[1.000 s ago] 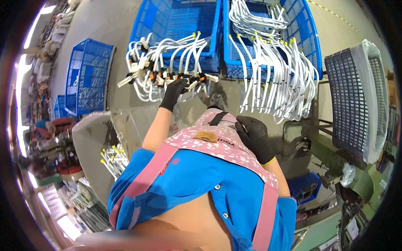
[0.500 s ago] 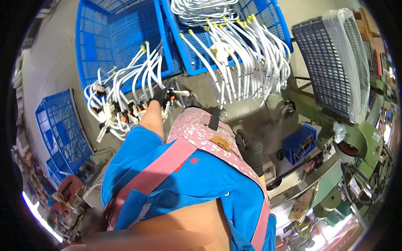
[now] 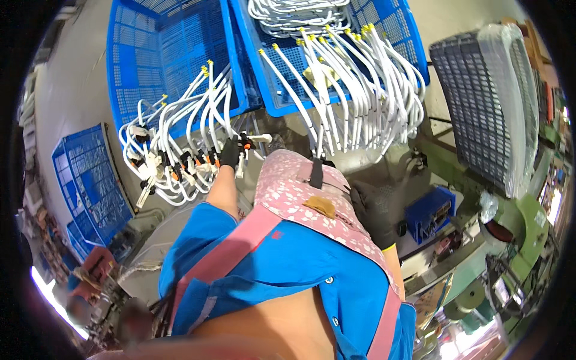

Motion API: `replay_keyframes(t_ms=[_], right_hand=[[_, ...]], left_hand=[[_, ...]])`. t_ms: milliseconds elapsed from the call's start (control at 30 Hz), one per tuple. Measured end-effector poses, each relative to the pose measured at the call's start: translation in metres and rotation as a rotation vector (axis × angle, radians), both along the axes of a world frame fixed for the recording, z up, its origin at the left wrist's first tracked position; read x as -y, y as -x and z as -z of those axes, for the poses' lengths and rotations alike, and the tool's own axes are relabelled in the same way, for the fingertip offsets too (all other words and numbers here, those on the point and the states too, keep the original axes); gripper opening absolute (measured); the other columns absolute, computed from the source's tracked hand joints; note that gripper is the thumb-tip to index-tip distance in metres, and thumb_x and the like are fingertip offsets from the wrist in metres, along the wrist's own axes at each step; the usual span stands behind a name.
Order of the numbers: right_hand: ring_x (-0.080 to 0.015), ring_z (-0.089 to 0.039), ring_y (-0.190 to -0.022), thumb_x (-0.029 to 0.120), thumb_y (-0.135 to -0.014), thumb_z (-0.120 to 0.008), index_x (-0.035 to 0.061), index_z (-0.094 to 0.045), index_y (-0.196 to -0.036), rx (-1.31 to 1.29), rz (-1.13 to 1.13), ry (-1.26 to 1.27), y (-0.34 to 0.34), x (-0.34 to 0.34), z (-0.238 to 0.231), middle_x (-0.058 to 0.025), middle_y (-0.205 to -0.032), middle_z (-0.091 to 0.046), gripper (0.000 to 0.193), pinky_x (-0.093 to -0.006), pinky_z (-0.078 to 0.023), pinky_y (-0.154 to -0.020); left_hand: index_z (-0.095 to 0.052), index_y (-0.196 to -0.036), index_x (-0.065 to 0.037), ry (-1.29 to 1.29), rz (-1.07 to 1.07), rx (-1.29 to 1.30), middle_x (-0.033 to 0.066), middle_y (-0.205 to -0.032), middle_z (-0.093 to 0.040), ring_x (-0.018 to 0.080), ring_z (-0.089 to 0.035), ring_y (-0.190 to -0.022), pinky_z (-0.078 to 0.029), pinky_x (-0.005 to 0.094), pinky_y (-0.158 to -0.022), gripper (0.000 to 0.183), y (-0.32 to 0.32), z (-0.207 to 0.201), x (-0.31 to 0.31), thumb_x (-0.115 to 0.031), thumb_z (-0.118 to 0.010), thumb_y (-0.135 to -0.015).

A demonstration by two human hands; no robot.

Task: The person repeatedly picks white plastic connectors from a bin, attaches them to white hoses with yellow tips, and places the completed assemblies into a blue crate. The process is continuous and repetitive throughout the clip.

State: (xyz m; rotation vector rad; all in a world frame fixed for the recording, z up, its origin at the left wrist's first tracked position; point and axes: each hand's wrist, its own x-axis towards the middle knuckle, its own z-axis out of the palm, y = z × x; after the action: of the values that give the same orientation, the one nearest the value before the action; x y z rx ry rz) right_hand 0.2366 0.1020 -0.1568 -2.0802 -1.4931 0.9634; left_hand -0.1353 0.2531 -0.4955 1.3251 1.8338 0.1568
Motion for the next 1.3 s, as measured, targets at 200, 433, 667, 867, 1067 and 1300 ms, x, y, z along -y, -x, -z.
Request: replay_keyframes(t_ms=[200,433,667,867,1067,1300], right_hand=[[-0.0351,-0.062,-0.074,0.014,-0.086,-0.062,0.0016,-0.064,-0.097,0.159,-0.160,0.055,-0.036,-0.004,-0.002,-0.0181,-0.082,-0.064,0.017,-0.0397,-0.049,-0.066],[-0.0344,-0.062,-0.072,0.016,-0.086,-0.062,0.0027,-0.064,-0.097,0.122,-0.178,0.007,-0.055,-0.003,0.004,-0.0175,-0.080,-0.065,0.018,-0.0410,-0.048,-0.064],[-0.0355,-0.063,-0.074,0.016,-0.086,-0.063,0.0038,-0.064,-0.102,0.050,-0.217,-0.020,-0.056,-0.009,0.010,-0.0183,-0.083,-0.066,0.020,-0.0414,-0.049,-0.062],[-0.0352,-0.063,-0.082,0.020,-0.087,-0.061,0.0037,-0.065,-0.101,-0.069,-0.232,-0.031,-0.063,-0.020,0.032,-0.0170,-0.086,-0.066,0.021,-0.0420,-0.049,-0.071],[-0.0341,-0.062,-0.082,0.028,-0.089,-0.056,0.0076,-0.066,-0.087,-0.078,-0.305,0.109,-0.085,-0.038,0.095,-0.0141,-0.083,-0.066,0.023,-0.0437,-0.048,-0.072],[-0.0376,-0.062,-0.083,0.037,-0.085,-0.061,0.0061,-0.060,-0.092,0.044,-0.400,0.097,-0.070,-0.082,0.238,-0.0190,-0.083,-0.065,0.032,-0.0472,-0.048,-0.073]], left_hand=[[-0.063,-0.097,0.001,0.093,0.093,-0.132,0.0236,-0.085,-0.066,0.0428,-0.063,-0.085,-0.047,0.0489,-0.075,0.061,-0.023,-0.013,-0.019,-0.057,-0.046,-0.088],[-0.065,-0.084,-0.001,-0.122,-0.028,-0.124,0.0196,-0.079,-0.067,0.0369,-0.064,-0.081,-0.048,0.0456,-0.069,0.045,-0.041,-0.075,0.011,-0.045,-0.055,-0.087],[-0.062,-0.086,-0.002,-0.153,-0.288,0.570,0.0046,-0.069,-0.059,0.0164,-0.057,-0.062,-0.045,0.0323,-0.060,0.023,-0.035,-0.142,0.024,-0.023,-0.055,-0.090],[-0.056,-0.102,-0.001,-0.263,-0.433,0.968,-0.0049,-0.061,-0.039,0.0049,-0.034,-0.050,-0.030,0.0222,-0.047,0.020,-0.035,-0.265,0.000,-0.017,-0.045,-0.095],[-0.057,-0.100,-0.003,-0.110,-0.555,0.930,-0.0058,-0.051,-0.027,0.0051,-0.023,-0.042,-0.022,0.0227,-0.042,0.035,-0.046,-0.351,0.036,-0.033,-0.038,-0.102],[-0.056,-0.099,0.000,-0.108,-0.638,0.776,-0.0034,-0.048,-0.032,0.0064,-0.028,-0.038,-0.025,0.0240,-0.040,0.036,-0.057,-0.425,0.129,-0.032,-0.039,-0.102]])
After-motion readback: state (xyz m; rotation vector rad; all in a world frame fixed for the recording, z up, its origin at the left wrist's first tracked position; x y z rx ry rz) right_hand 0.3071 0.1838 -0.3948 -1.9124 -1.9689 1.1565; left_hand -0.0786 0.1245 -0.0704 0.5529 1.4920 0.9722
